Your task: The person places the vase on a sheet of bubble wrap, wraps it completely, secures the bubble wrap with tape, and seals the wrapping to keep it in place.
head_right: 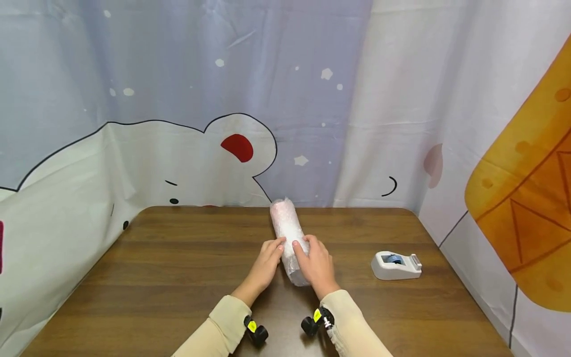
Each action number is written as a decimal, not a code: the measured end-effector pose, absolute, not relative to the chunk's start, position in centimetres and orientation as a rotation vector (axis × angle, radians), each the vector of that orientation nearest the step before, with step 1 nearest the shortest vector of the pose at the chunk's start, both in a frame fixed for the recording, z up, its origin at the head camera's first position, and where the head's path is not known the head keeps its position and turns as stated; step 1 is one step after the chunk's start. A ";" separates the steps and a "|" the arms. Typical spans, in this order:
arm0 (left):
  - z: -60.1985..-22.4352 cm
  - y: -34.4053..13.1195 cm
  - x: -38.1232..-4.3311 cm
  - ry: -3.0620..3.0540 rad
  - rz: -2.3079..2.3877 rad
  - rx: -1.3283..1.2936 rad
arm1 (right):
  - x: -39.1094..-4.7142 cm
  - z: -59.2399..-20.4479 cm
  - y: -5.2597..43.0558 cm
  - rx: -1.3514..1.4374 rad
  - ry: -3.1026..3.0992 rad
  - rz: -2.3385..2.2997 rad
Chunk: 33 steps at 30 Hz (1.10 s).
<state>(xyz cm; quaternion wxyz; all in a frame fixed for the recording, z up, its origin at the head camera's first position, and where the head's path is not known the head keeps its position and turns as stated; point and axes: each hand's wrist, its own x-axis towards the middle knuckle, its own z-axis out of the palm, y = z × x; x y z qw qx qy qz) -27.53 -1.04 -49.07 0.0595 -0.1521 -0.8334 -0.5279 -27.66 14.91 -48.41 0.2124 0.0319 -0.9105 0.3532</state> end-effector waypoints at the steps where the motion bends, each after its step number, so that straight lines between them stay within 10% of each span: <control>1: -49.1 -1.1 -27.6 -2.520 -1.606 -0.470 | -27.6 -48.7 14.8 0.096 -2.502 1.009; 33: -50.0 -2.7 -29.7 -2.310 -1.571 -0.545 | -28.5 -51.3 13.0 0.215 -2.272 0.997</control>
